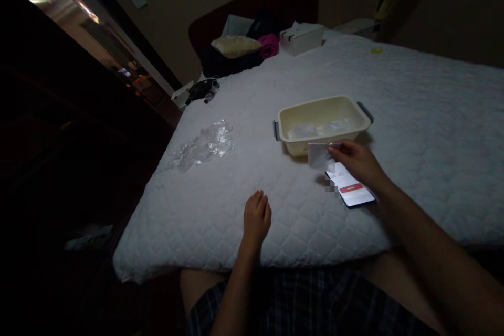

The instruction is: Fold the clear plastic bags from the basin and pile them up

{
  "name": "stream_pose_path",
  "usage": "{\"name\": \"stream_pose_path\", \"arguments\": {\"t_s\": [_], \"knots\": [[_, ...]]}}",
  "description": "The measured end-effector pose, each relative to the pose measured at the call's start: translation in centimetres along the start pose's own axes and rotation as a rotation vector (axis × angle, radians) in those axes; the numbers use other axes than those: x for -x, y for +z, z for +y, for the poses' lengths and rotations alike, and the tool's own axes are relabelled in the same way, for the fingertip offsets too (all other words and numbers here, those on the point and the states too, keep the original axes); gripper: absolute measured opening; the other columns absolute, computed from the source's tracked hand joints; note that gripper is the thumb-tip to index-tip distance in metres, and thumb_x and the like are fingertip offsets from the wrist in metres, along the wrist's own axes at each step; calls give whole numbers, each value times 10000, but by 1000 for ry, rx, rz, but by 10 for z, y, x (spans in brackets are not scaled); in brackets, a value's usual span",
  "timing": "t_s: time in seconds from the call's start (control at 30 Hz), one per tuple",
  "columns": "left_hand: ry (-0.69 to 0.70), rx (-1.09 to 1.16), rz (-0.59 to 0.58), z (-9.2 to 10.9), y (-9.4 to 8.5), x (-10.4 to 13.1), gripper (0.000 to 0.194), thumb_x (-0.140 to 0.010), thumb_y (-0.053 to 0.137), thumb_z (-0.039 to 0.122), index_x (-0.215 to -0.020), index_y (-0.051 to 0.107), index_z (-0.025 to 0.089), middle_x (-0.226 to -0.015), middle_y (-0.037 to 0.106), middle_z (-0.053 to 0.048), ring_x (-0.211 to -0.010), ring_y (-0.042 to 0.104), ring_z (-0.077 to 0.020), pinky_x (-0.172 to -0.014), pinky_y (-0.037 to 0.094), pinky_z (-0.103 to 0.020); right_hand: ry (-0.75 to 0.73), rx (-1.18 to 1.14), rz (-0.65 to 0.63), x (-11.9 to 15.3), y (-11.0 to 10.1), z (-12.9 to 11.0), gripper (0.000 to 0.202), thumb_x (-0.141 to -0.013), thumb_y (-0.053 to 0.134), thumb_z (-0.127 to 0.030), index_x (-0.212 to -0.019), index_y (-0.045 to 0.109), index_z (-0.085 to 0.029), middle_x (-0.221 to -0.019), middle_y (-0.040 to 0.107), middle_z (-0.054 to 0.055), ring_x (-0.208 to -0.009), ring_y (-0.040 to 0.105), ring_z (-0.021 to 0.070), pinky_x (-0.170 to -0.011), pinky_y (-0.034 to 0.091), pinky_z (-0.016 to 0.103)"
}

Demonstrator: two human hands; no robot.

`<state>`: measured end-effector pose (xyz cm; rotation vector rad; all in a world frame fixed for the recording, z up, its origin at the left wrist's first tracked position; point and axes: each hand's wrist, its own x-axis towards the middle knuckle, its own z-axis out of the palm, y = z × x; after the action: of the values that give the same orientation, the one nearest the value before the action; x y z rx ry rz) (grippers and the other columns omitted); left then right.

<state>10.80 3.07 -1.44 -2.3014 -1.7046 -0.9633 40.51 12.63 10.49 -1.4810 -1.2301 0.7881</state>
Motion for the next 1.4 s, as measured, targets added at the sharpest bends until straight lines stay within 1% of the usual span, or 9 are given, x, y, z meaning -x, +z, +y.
{"name": "stream_pose_path", "arguments": {"t_s": [0.1, 0.2, 0.37, 0.57, 0.7, 0.83, 1.0, 1.23, 1.4], "knots": [[-2, -2, 17, 0, 1, 0, 241, -866, 505, 127, -1079, 616, 148, -1174, 644, -147, -1149, 584, -267, -942, 510, -494, 61, 29, 39, -38, -25, -21, 46, -740, 702, -178, -774, 681, -156, -735, 673, 38, -647, 580, 134, -692, 488, 315], [-5, -1, 17, 1, 0, -1, 235, -863, 507, 123, -1069, 617, 145, -1162, 647, -143, -1134, 589, -265, -930, 517, -486, 85, 54, 50, -70, -35, -37, 63, -770, 666, -125, -829, 678, -107, -699, 654, 27, -635, 568, 116, -700, 461, 330], [3, -1, 25, 1, -3, -2, 239, -859, 506, 112, -1070, 610, 151, -1147, 649, -136, -1118, 589, -263, -911, 525, -483, 103, 257, -59, -112, -33, -47, 110, -799, 642, -155, -852, 668, -61, -603, 608, -6, -549, 533, 83, -653, 424, 314], [-8, 5, 16, 1, -3, -3, 247, -846, 514, 99, -1063, 609, 165, -1150, 650, -127, -1101, 597, -263, -902, 528, -479, 131, 474, -168, -148, -22, -29, 196, -724, 672, -45, -918, 666, -74, -495, 567, -40, -448, 471, 76, -599, 380, 280], [-14, 6, 8, 1, -3, -3, 247, -842, 512, 94, -1055, 609, 170, -1141, 652, -122, -1095, 598, -265, -898, 527, -485, 50, 635, -169, -156, -19, -12, 249, -681, 698, -10, -912, 661, -96, -549, 585, -25, -470, 417, 68, -609, 318, 274], [-8, 11, 13, 1, -3, -4, 249, -841, 512, 93, -1058, 607, 168, -1137, 651, -124, -1091, 598, -265, -888, 531, -481, -81, 762, -161, -154, -17, -2, 280, -640, 726, 2, -888, 663, -114, -743, 645, 64, -581, 443, 92, -654, 288, 304], [-7, 4, 1, 1, -5, -5, 251, -837, 514, 90, -1059, 606, 165, -1137, 650, -127, -1089, 596, -267, -883, 535, -477, -195, 827, -214, -150, -13, 2, 157, -651, 706, -24, -773, 667, -114, -945, 622, 129, -723, 493, 117, -705, 286, 316], [-23, 8, -10, 2, -6, -5, 258, -843, 509, 93, -1063, 609, 181, -1143, 650, -117, -1095, 601, -269, -885, 540, -485, -139, 803, -335, -163, -2, 16, 127, -595, 721, -32, -652, 676, -137, -619, 538, -8, -535, 373, 69, -627, 292, 269], [-34, 27, -12, 1, -5, -4, 267, -836, 520, 95, -1068, 613, 188, -1146, 650, -123, -1103, 599, -272, -888, 532, -493, -53, 741, -301, -170, 4, 30, 153, -574, 685, 23, -583, 661, -127, -470, 511, -23, -472, 339, 74, -587, 268, 278]]}}
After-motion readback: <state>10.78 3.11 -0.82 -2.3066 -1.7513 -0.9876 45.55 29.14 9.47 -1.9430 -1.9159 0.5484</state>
